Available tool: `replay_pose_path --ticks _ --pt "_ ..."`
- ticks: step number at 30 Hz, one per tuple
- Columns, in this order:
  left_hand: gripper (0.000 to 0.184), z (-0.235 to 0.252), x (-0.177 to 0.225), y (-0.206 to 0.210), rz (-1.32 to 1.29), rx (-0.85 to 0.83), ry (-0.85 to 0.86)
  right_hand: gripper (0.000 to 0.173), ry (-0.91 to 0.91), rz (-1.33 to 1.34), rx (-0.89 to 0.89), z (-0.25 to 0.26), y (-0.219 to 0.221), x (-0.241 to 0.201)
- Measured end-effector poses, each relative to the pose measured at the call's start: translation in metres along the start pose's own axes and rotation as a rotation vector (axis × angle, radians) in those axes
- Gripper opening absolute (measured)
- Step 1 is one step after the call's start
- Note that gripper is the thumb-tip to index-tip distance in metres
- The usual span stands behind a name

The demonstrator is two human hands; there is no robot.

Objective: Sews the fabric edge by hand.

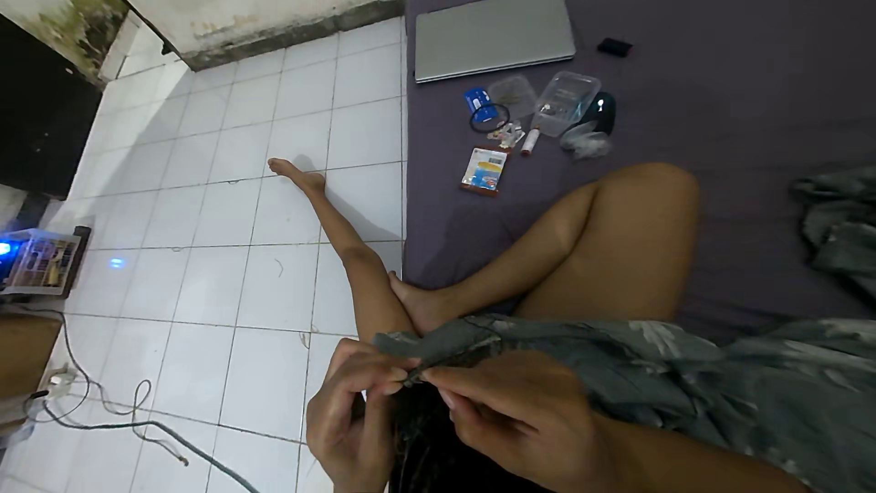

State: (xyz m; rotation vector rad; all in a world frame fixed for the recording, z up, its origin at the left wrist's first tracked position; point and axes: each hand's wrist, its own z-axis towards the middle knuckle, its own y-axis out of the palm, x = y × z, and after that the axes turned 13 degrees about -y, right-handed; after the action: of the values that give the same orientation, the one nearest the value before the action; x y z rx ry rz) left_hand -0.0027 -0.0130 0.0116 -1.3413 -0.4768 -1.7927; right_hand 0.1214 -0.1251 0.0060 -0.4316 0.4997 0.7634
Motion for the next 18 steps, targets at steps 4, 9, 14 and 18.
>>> replay_pose_path --ticks 4,9,14,18 --pt "0.017 0.0006 0.0005 -0.0008 0.004 -0.006 0.009 0.013 -0.004 -0.008 0.003 0.0008 -0.0002 -0.0005" --pt "0.017 0.0006 0.0005 -0.0008 0.011 -0.006 0.019 0.014 0.016 0.020 0.021 0.0008 0.0021 -0.0016" --pt "0.016 -0.0002 0.0002 0.0003 0.001 -0.005 0.018 0.014 0.018 0.019 0.021 0.0001 0.0024 -0.0020" --pt "0.016 -0.0007 0.0004 0.0031 -0.027 -0.006 0.014 0.014 0.014 -0.004 0.040 -0.0015 0.0043 -0.0020"
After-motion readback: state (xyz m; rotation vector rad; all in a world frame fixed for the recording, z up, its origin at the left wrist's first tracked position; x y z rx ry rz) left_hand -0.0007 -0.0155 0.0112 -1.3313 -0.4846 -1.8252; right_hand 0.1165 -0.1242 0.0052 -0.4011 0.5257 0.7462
